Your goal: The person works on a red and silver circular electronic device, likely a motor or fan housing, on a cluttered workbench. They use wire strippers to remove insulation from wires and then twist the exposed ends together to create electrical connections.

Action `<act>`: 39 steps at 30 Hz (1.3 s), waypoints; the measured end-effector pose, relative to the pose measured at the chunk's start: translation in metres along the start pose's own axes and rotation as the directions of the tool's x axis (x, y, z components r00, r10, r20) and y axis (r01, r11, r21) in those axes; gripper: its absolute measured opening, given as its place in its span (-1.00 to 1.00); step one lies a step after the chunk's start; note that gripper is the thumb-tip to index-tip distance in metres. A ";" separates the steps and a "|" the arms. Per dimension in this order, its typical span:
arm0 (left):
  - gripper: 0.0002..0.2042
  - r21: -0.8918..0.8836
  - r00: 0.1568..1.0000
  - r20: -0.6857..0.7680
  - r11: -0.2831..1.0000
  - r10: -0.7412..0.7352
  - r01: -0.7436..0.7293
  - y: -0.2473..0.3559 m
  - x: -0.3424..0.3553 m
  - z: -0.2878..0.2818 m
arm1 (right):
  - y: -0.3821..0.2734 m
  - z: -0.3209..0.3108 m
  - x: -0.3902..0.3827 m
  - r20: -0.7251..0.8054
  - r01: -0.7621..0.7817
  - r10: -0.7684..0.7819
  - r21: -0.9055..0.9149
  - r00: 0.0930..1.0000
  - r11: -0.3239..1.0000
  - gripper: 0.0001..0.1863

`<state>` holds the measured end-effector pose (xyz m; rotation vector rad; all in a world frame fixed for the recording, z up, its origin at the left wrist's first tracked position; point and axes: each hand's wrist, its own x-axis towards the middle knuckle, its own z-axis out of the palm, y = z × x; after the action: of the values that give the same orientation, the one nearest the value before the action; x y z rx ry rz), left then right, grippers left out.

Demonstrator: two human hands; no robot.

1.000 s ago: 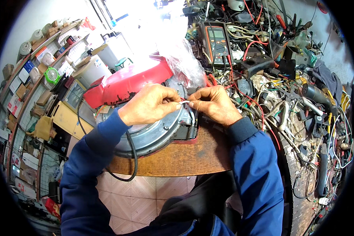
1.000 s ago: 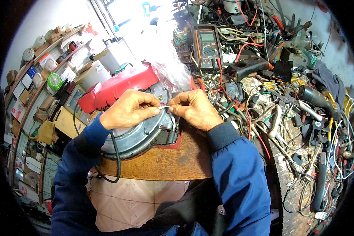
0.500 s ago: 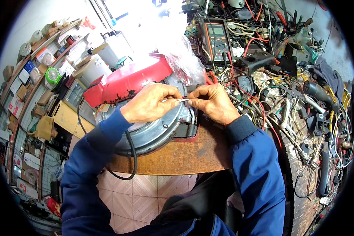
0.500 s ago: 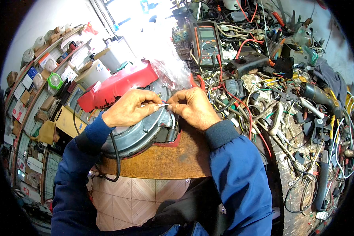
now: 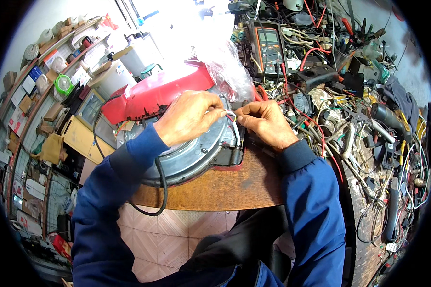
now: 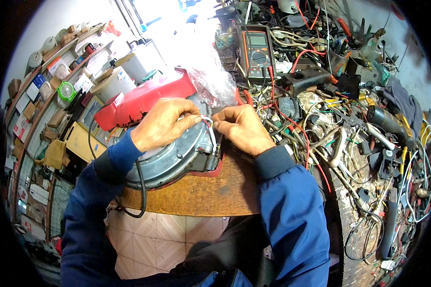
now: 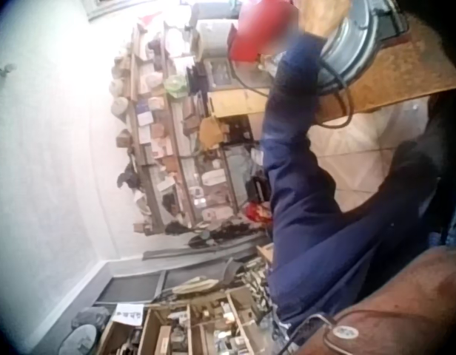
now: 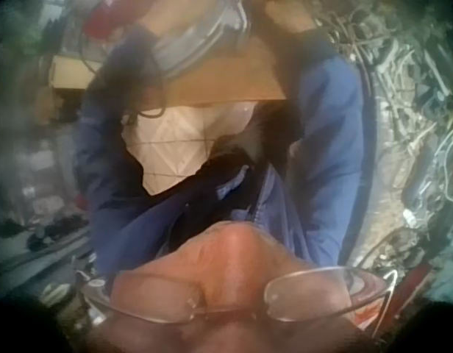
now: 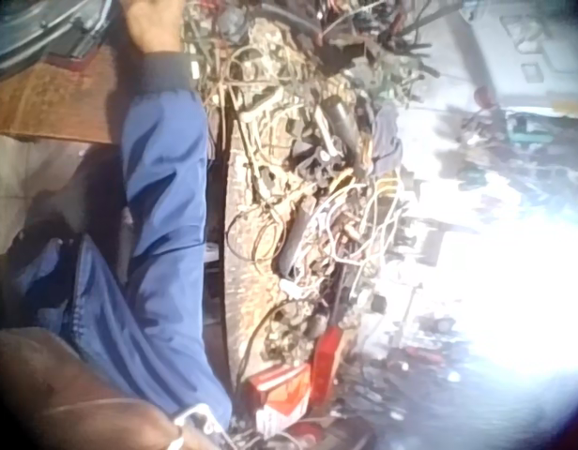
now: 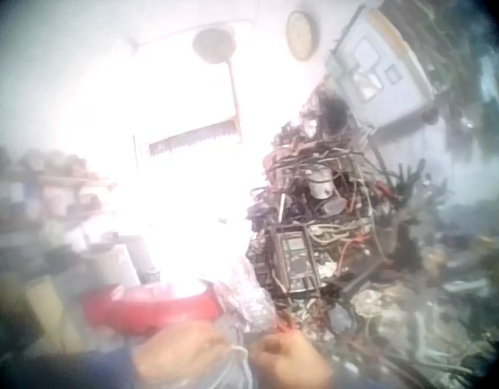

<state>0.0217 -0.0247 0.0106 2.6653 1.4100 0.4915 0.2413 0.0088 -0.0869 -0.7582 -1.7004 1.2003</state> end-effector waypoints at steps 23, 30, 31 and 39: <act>-0.58 -0.612 0.329 -0.671 0.746 -0.665 0.262 -0.073 -0.318 0.042 | -0.188 0.081 -0.098 0.569 0.507 -0.191 -0.470 0.800 0.722 -0.68; -0.63 -0.602 0.389 -0.611 0.724 -0.689 0.337 -0.071 -0.302 0.036 | -0.197 0.147 -0.118 0.623 0.887 -0.668 -0.096 0.407 0.451 -0.43; -0.62 -0.603 0.393 -0.612 0.727 -0.686 0.329 -0.072 -0.303 0.036 | -0.192 0.156 -0.121 0.606 0.889 -0.685 -0.087 0.405 0.450 -0.43; -0.61 -0.664 0.393 -0.602 0.709 -0.695 0.236 -0.072 -0.309 0.032 | -0.198 0.210 -0.119 0.605 0.838 -0.651 -0.051 0.459 0.544 -0.45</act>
<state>-0.1866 -0.2339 -0.1097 1.4209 1.8026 1.9026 0.1012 -0.2431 0.0344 0.2655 -2.3685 0.4395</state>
